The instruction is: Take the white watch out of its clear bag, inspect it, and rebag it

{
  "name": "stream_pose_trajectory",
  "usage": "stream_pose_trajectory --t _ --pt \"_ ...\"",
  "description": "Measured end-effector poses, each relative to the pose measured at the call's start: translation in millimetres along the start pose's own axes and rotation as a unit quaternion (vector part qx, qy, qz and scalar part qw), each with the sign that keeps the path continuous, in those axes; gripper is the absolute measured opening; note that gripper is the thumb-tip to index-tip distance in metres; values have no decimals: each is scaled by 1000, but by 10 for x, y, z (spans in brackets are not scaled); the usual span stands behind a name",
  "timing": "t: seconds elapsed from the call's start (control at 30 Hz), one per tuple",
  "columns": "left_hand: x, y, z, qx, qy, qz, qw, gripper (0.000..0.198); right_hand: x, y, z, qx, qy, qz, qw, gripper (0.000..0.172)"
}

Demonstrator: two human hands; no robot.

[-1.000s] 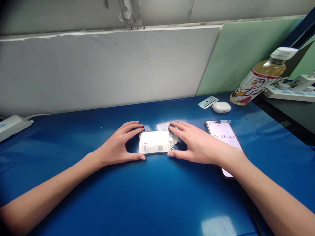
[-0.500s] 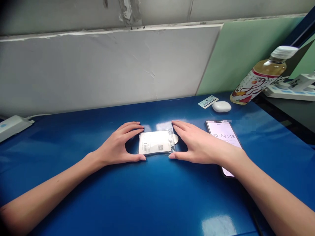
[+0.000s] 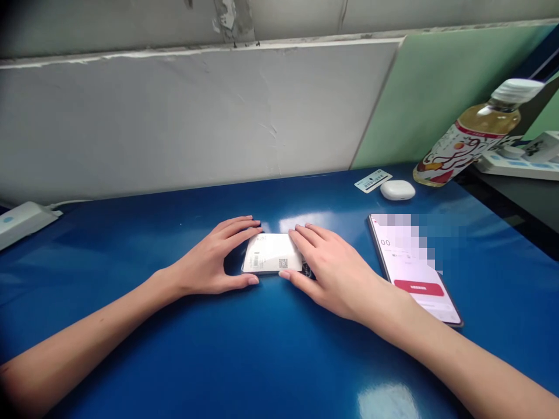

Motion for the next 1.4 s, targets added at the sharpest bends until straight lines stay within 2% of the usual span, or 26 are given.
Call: stream_pose_trajectory --t 0.17,0.3,0.47,0.63,0.7,0.8,0.87,1.17,1.27,1.4 --pt "-3 0 -5 -1 -3 1 1000 67 11 48 5 -51 12 3 999 47" --pt "6 4 -5 -6 -3 -1 1000 70 -21 51 31 -63 19 -4 998 41" --pt "5 15 5 -6 -5 2 1000 68 -3 58 64 -42 -13 -37 998 50" --pt "12 20 -2 -9 -11 -2 1000 66 -113 64 36 -20 47 -22 998 54" --pt "18 22 -18 -21 -12 -9 1000 65 -160 59 -3 -40 36 -31 998 48" --pt "26 21 -44 -43 7 -22 999 61 -217 50 -86 -87 3 -40 995 28" --pt "24 17 -49 -50 24 -27 998 59 -225 50 -116 -96 1 -43 994 23" --pt "17 -2 -3 0 33 -20 999 62 -208 63 -91 -38 49 -4 998 24" --pt "42 0 9 1 28 -29 999 67 -202 58 -103 -23 61 -8 998 28" --pt "63 15 -1 -16 -2 -36 999 62 -224 52 -89 -4 77 -8 997 31"
Point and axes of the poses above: each hand's wrist, its own y-axis towards the middle knuckle, its own z-axis out of the palm, x = y × z, the point moved 7 cm from there along y, towards the middle knuckle, and after that the axes turned 1 degree about z, right-handed, at the moved point
